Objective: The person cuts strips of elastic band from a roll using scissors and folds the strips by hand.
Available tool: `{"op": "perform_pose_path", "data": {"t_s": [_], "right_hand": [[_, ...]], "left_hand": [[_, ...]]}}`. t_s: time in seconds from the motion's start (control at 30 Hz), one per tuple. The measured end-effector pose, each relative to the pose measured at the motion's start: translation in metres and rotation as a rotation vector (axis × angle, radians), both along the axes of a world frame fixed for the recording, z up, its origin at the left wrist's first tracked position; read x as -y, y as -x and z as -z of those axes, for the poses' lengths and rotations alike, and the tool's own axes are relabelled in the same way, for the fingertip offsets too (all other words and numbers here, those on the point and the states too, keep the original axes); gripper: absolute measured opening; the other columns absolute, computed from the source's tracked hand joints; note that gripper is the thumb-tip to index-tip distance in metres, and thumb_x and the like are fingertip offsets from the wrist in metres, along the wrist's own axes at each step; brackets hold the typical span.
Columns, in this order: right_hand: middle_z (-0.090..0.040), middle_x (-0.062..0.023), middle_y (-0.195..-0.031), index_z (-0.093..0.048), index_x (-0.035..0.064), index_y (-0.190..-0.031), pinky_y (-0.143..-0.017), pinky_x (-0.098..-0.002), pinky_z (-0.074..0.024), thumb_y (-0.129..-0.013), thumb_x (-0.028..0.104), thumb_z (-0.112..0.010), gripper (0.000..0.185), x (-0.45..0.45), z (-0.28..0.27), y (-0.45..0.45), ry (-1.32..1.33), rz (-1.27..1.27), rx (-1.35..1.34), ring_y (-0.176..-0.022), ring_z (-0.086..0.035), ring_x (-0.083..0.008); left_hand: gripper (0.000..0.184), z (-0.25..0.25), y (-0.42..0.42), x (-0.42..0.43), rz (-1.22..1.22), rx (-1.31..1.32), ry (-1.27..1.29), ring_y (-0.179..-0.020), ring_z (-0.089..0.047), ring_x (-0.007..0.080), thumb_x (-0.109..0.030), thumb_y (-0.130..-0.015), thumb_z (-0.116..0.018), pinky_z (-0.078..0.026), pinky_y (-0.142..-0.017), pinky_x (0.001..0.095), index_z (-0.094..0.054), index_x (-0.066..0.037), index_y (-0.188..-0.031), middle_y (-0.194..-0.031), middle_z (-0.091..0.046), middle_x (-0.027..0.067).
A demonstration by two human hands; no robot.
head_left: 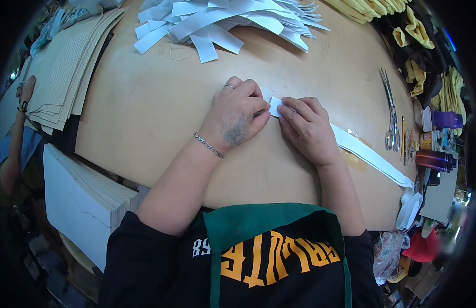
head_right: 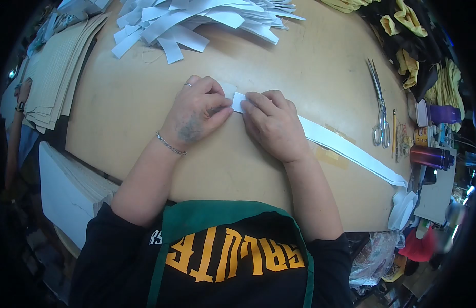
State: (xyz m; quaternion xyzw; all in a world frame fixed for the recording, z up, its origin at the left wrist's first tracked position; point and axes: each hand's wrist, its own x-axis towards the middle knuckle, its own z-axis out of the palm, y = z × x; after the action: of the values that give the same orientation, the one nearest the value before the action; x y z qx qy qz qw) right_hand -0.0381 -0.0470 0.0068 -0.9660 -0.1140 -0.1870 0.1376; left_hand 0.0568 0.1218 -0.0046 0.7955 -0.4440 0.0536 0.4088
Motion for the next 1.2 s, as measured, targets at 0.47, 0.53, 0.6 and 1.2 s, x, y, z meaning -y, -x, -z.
{"op": "perform_pose_path", "data": {"t_s": [0.47, 0.53, 0.6, 1.2], "right_hand": [[-0.059, -0.0008, -0.101, -0.064, 0.01, -0.096, -0.076, -0.0344, -0.0454, -0.069, 0.007, -0.067, 0.028, 0.0, 0.005, -0.003, -0.062, -0.028, 0.014, -0.091, -0.054, -0.0215], [-0.06, -0.0002, -0.1, -0.064, 0.0104, -0.096, -0.075, -0.0343, -0.0454, -0.069, 0.007, -0.067, 0.027, -0.001, 0.005, -0.002, -0.069, -0.025, 0.013, -0.09, -0.054, -0.0212], [-0.06, 0.0003, -0.099, -0.064, 0.0104, -0.096, -0.074, -0.0342, -0.0454, -0.069, 0.007, -0.067, 0.027, 0.0, 0.006, -0.003, -0.088, -0.023, 0.014, -0.09, -0.054, -0.021], [-0.058, -0.0059, -0.108, -0.057, 0.0084, -0.091, -0.091, -0.0392, -0.0386, -0.077, 0.02, -0.064, 0.02, 0.032, 0.009, 0.052, -0.163, 0.143, -0.02, -0.104, -0.051, -0.0258]], "left_hand": [[0.008, 0.003, -0.001, 0.002, 0.013, 0.006, 0.011, -0.073, -0.05, 0.0228, -0.006, -0.065, -0.071, -0.043, -0.066, 0.0322, -0.064, -0.007, -0.069, -0.076, -0.056, 0.0026], [0.008, 0.002, 0.0, 0.002, 0.017, -0.006, 0.007, -0.074, -0.051, 0.0231, -0.006, -0.065, -0.07, -0.043, -0.066, 0.0326, -0.063, -0.006, -0.07, -0.077, -0.056, 0.0036], [0.009, 0.0, 0.001, 0.002, 0.019, 0.009, 0.006, -0.074, -0.051, 0.0237, -0.004, -0.066, -0.069, -0.044, -0.066, 0.0332, -0.062, -0.006, -0.071, -0.078, -0.056, 0.0047], [0.015, -0.031, 0.021, 0.023, 0.273, 0.409, -0.403, -0.067, -0.058, 0.0241, -0.002, -0.072, -0.056, -0.049, -0.059, 0.034, -0.057, -0.006, -0.087, -0.08, -0.053, 0.0078]]}}
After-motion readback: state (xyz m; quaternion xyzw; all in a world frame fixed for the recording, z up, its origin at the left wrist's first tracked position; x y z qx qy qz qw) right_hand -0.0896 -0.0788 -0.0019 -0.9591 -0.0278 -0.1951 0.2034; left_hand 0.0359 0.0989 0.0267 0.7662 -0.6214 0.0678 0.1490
